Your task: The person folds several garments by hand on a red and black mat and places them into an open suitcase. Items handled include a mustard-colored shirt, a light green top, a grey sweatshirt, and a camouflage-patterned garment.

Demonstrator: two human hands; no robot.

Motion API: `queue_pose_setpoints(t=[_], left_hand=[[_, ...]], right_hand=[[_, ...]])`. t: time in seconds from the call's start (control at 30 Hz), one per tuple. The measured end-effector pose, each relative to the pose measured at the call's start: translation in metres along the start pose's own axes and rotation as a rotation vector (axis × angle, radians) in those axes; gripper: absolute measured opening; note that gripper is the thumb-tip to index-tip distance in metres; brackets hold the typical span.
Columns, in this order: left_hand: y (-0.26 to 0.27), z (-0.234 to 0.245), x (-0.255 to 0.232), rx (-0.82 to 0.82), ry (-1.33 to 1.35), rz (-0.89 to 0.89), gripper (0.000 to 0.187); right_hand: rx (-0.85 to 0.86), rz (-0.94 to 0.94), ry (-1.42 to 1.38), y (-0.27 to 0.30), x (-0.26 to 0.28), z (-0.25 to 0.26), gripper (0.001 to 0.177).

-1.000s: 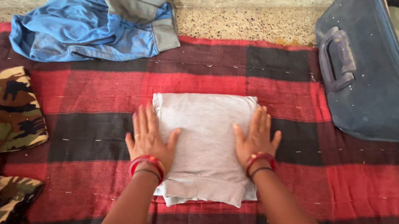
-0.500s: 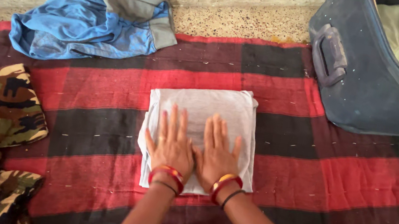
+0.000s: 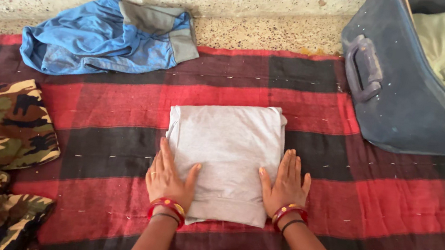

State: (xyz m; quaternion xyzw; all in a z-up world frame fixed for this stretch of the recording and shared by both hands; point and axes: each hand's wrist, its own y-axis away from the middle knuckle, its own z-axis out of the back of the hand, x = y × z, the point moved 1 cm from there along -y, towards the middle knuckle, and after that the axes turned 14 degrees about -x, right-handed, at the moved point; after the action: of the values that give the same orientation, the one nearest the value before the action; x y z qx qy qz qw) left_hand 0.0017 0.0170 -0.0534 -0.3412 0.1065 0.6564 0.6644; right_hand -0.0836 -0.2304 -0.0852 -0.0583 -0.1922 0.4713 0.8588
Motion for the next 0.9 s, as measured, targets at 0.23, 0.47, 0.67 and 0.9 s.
queue_pose_setpoints(t=[0.23,0.47,0.67,0.9], left_hand=[[-0.018,-0.003,0.012,0.13,0.023,0.123,0.127],[-0.052,-0.008,0.026,0.399,0.276,0.135,0.122],[-0.047,-0.006,0.024,0.367,0.662,0.133,0.117],[-0.051,0.019,-0.042,0.348,0.957,0.318,0.115]], right_hand=[[-0.081,-0.137,-0.031,0.015,0.026,-0.02,0.083],[0.13,-0.168,-0.771,-0.01,0.014,-0.003,0.101],[0.314,-0.176,-0.968,-0.043,0.006,0.022,0.116],[0.246,0.129,-0.948,-0.108,0.005,0.111,0.122]])
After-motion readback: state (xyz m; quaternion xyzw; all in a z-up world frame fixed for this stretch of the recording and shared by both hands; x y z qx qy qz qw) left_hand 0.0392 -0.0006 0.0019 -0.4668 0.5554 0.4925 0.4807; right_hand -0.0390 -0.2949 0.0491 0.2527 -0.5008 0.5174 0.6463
